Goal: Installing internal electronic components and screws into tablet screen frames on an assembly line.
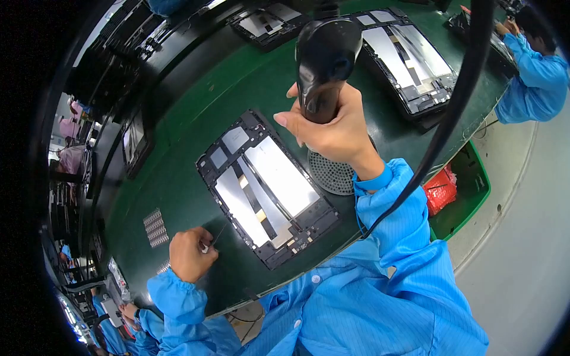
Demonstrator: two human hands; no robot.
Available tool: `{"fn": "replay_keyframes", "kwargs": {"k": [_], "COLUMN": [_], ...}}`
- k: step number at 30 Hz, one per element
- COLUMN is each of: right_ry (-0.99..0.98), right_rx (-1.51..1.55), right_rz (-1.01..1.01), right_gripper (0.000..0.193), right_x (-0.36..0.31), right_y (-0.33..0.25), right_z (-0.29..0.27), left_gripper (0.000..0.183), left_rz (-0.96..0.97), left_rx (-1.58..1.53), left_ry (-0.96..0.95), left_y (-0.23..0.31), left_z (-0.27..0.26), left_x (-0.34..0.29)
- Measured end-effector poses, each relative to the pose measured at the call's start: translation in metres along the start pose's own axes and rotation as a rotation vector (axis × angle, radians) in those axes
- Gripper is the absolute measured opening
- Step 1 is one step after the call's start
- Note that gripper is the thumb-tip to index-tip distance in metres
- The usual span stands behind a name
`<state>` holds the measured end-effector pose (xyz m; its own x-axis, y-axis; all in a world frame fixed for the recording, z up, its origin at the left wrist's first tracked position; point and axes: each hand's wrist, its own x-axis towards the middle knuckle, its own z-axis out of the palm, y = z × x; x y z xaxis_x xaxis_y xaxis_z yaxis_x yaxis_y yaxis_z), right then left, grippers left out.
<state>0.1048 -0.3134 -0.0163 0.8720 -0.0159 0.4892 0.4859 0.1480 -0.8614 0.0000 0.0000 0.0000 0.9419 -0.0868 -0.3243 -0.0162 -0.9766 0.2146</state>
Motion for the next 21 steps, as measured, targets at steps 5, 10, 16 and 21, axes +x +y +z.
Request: {"fn": "replay_keyframes", "kwargs": {"k": [5,10,16,21], "right_ry": [0.004,0.007,0.018,0.057], "right_rx": [0.015,0.003,-0.004,-0.017], "right_rz": [0.02,0.03,0.094,0.103], "right_gripper": [0.028,0.028,0.032,0.037], "right_x": [0.0,0.0,0.001,0.002], "right_y": [0.001,0.0,-0.004,-0.009], "right_z": [0.001,-0.001,0.006,0.013], "left_gripper": [0.014,0.012,0.013,0.023], "left_rz": [0.103,0.228,0.636,1.369], "left_rx": [-0.009,0.019,-0.421,-0.866], "left_ry": [0.006,0.098,0.173,0.076], "left_y": [-0.009,-0.005,0.075,0.204], "left_z": [0.004,-0.003,-0.036,0.01], "left_x": [0.001,-0.002,-0.013,-0.025]}}
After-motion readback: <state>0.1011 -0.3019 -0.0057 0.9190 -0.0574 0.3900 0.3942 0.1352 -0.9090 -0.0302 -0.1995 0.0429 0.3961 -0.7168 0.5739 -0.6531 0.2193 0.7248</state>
